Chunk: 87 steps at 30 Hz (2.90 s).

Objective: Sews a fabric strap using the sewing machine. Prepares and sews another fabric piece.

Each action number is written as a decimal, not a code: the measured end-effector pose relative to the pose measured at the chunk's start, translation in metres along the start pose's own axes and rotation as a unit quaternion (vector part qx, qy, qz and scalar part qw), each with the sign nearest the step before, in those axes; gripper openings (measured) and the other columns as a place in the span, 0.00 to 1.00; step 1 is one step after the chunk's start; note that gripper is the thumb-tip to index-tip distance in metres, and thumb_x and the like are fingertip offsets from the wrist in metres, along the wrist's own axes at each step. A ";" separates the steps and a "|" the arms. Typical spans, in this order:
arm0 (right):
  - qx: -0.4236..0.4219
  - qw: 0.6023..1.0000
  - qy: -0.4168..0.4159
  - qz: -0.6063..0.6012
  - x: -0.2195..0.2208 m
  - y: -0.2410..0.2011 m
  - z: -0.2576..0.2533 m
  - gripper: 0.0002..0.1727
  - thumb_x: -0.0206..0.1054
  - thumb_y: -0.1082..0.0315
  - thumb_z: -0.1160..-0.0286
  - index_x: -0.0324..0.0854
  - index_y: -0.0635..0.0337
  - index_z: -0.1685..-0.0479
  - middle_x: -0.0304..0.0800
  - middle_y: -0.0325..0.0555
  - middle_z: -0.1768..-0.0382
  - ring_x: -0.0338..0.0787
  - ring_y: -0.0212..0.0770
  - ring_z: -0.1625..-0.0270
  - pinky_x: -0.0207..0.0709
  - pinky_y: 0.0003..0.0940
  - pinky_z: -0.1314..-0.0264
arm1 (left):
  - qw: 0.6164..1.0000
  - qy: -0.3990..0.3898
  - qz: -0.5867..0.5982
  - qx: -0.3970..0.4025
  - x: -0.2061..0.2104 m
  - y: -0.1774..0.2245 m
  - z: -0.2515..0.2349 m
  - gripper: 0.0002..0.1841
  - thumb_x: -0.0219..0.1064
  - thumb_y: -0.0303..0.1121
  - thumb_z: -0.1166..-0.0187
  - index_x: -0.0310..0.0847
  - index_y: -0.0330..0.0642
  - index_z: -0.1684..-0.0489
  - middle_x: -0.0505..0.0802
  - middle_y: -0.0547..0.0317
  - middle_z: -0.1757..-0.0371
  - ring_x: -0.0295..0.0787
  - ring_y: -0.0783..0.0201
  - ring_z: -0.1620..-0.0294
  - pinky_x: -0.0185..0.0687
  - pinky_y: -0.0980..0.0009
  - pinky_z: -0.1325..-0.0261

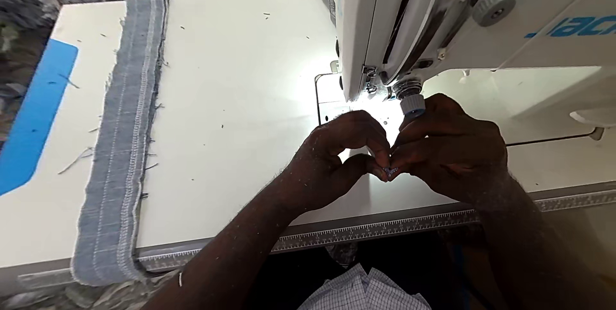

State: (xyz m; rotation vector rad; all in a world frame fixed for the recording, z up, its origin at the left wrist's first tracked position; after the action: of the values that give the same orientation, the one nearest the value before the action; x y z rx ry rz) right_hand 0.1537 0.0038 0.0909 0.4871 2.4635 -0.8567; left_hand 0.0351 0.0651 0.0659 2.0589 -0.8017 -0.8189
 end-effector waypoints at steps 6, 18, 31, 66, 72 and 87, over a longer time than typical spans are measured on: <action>0.058 0.994 0.088 -0.026 0.000 0.005 0.013 0.10 0.81 0.65 0.32 0.94 0.60 0.57 0.93 0.43 0.53 0.89 0.36 0.44 0.85 0.31 0.40 | 0.986 0.161 0.012 -0.038 -0.014 -0.003 0.010 0.12 0.74 0.22 0.29 0.78 0.41 0.52 0.90 0.61 0.57 0.89 0.67 0.54 0.88 0.69 0.48; 0.197 0.975 -0.094 0.043 0.011 -0.005 0.012 0.07 0.72 0.59 0.24 0.94 0.46 0.56 0.92 0.27 0.56 0.88 0.22 0.59 0.85 0.18 0.61 | 0.886 0.081 -0.454 -0.043 0.017 0.048 0.043 0.08 0.66 0.36 0.18 0.92 0.50 0.57 0.93 0.63 0.56 0.87 0.63 0.54 0.78 0.61 0.52; 0.396 0.883 -0.067 0.245 0.065 0.056 0.004 0.11 0.71 0.63 0.30 0.92 0.55 0.53 0.90 0.40 0.71 0.89 0.40 0.68 0.82 0.43 0.64 | 0.888 0.006 -0.457 -0.055 0.054 0.010 0.076 0.08 0.63 0.35 0.17 0.90 0.50 0.53 0.91 0.64 0.54 0.85 0.62 0.53 0.75 0.63 0.57; 0.155 0.943 -0.149 0.254 0.058 0.074 0.010 0.22 0.55 0.72 0.22 0.88 0.56 0.35 0.89 0.53 0.44 0.86 0.52 0.39 0.80 0.43 0.35 | 0.844 0.018 -0.535 -0.032 -0.004 -0.035 0.032 0.17 0.58 0.43 0.15 0.92 0.48 0.44 0.94 0.57 0.41 0.85 0.55 0.32 0.69 0.50 0.21; 0.208 0.938 -0.088 0.263 0.068 0.069 0.014 0.19 0.58 0.74 0.24 0.91 0.56 0.40 0.85 0.54 0.48 0.83 0.53 0.42 0.79 0.43 0.38 | 0.838 0.015 -0.543 -0.048 -0.001 -0.034 0.029 0.17 0.57 0.42 0.15 0.92 0.48 0.46 0.93 0.59 0.43 0.85 0.56 0.35 0.74 0.54 0.29; 0.316 0.823 0.081 0.464 -0.176 0.067 0.186 0.20 0.52 0.69 0.14 0.91 0.62 0.42 0.92 0.62 0.40 0.88 0.66 0.35 0.76 0.66 0.31 | 0.781 -0.005 -0.575 -0.242 0.030 -0.046 0.012 0.33 0.49 0.62 0.12 0.86 0.43 0.35 0.91 0.53 0.63 0.90 0.53 0.68 0.81 0.57 0.71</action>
State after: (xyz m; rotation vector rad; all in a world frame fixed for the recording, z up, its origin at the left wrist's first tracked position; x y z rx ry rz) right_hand 0.3894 -0.0974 0.0276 1.8484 1.6073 -1.1542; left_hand 0.0558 0.0609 0.0143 1.8975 0.7789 -1.4561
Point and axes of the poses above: each hand's wrist, its own z-axis away from the middle knuckle, its own x-axis out of the palm, y = z × x, the point moved 10 cm from there along -z, towards the middle knuckle
